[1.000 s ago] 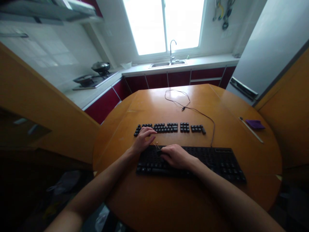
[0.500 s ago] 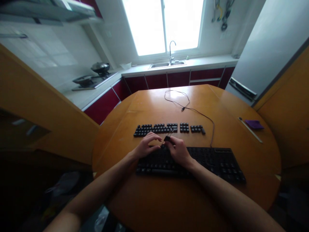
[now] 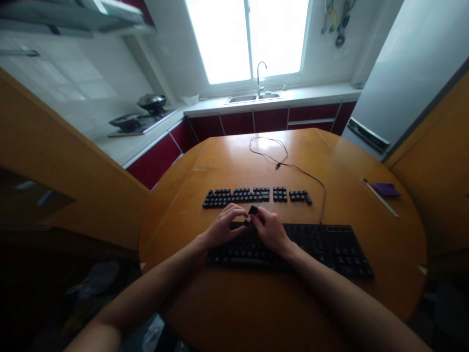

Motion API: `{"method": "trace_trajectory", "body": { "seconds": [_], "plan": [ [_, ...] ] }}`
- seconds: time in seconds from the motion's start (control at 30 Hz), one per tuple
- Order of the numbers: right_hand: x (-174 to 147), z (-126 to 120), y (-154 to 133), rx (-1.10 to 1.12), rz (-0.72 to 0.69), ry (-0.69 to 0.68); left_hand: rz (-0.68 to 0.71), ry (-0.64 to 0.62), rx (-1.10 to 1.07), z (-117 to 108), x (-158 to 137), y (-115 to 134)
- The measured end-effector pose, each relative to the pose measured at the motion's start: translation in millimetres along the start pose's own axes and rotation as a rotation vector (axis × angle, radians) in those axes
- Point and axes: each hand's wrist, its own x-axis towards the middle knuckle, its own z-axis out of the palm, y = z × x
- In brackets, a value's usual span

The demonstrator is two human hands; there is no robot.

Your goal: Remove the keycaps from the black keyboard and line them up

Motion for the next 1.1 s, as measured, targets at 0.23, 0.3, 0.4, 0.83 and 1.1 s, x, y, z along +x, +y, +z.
{"method": "trace_trajectory", "body": {
  "seconds": [0.23,0.3,0.4,0.83,1.1],
  "plan": [
    [1.5,-1.5,-1.9,-0.029,-0.037,0.017,0.038,-0.008,0.227,0.9,-4.2,4.6],
    [1.7,-2.2,-3.6,-0.03,-0.051,0.003,0.026,-0.005,0.208,1.7,-5.3,4.6],
    [1.2,-2.6,-5.6,-0.057,-0.058,0.003,0.015,0.023,0.125,5.4,-6.4,5.2],
    [0.6,-1.5,-5.4,0.036,0.07,0.042,-0.338,0.159,0.251,-19.9,-7.0,-51.4],
    [0.7,-0.9,-2.4,0.045,0.075,0.039,-0.478,0.045,0.335,-15.0,-14.7,-69.0]
  ]
}}
